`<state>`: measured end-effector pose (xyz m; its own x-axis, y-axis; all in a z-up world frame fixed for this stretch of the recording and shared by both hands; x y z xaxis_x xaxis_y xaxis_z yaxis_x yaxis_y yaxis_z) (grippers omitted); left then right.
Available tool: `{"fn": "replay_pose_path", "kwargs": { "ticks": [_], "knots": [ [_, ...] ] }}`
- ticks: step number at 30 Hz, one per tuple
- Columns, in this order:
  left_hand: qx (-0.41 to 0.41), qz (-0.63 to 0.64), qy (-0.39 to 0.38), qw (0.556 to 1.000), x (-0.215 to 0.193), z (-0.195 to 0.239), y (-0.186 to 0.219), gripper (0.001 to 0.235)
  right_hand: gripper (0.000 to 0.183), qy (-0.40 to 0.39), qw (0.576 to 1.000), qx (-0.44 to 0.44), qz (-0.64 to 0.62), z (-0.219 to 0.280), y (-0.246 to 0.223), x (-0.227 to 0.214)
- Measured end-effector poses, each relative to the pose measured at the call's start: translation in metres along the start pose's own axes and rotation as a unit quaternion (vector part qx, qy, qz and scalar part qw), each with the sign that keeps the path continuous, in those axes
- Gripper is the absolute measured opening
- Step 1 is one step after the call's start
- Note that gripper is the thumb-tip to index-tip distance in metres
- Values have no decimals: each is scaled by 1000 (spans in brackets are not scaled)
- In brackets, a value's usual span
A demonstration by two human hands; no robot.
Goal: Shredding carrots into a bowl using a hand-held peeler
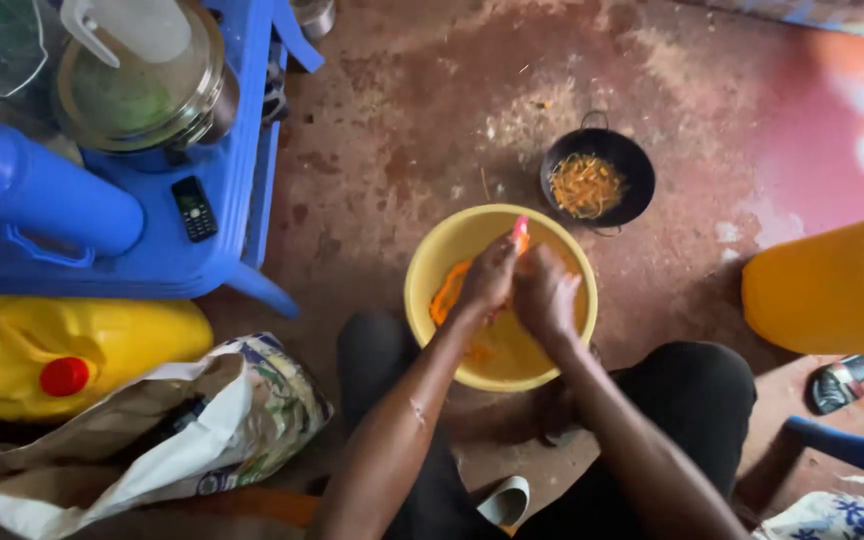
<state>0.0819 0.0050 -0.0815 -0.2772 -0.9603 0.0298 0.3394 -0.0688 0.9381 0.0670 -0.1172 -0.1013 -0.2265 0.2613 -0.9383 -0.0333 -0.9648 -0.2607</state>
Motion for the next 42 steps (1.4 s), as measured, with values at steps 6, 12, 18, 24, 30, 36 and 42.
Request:
{"fn": "replay_pose_path", "kwargs": {
  "ticks": [6, 12, 18, 24, 30, 36, 42],
  "knots": [
    [-1, 12, -3, 1000, 7, 1, -20, 57, 18, -36, 988, -41, -143, -23, 24, 1],
    [-1, 31, 17, 999, 3, -2, -22, 54, 21, -19, 986, -63, -151, -25, 21, 10],
    [6, 29, 10, 1000, -5, -3, -14, 62, 38, -18, 993, -91, -67, 2, -7, -7],
    [33, 31, -1, 999, -3, 6, 18, 59, 24, -57, 972, -124, -191, 25, -17, -31],
    [3, 7, -7, 1000, 2, 0, -12, 59, 15, -13, 985, -81, -152, 8, 2, -8],
    [33, 16, -31, 999, 5, -4, -3, 61, 28, 12, 992, -103, -67, -16, 26, 20],
    [19, -7, -26, 999, 5, -7, -12, 55, 31, -20, 995, -51, -79, -38, 42, 38]
  ]
}}
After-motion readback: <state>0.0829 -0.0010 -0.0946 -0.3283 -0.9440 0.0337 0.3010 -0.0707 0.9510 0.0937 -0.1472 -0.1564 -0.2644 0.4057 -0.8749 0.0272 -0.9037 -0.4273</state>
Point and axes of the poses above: each hand's wrist, its own z-axis away from the middle knuckle, its own x-axis out of the palm, y = z × x, the point moved 6 cm from there along -z, towards the middle knuckle, and after that the axes turned 15 degrees about -y, right-handed, at the moved point
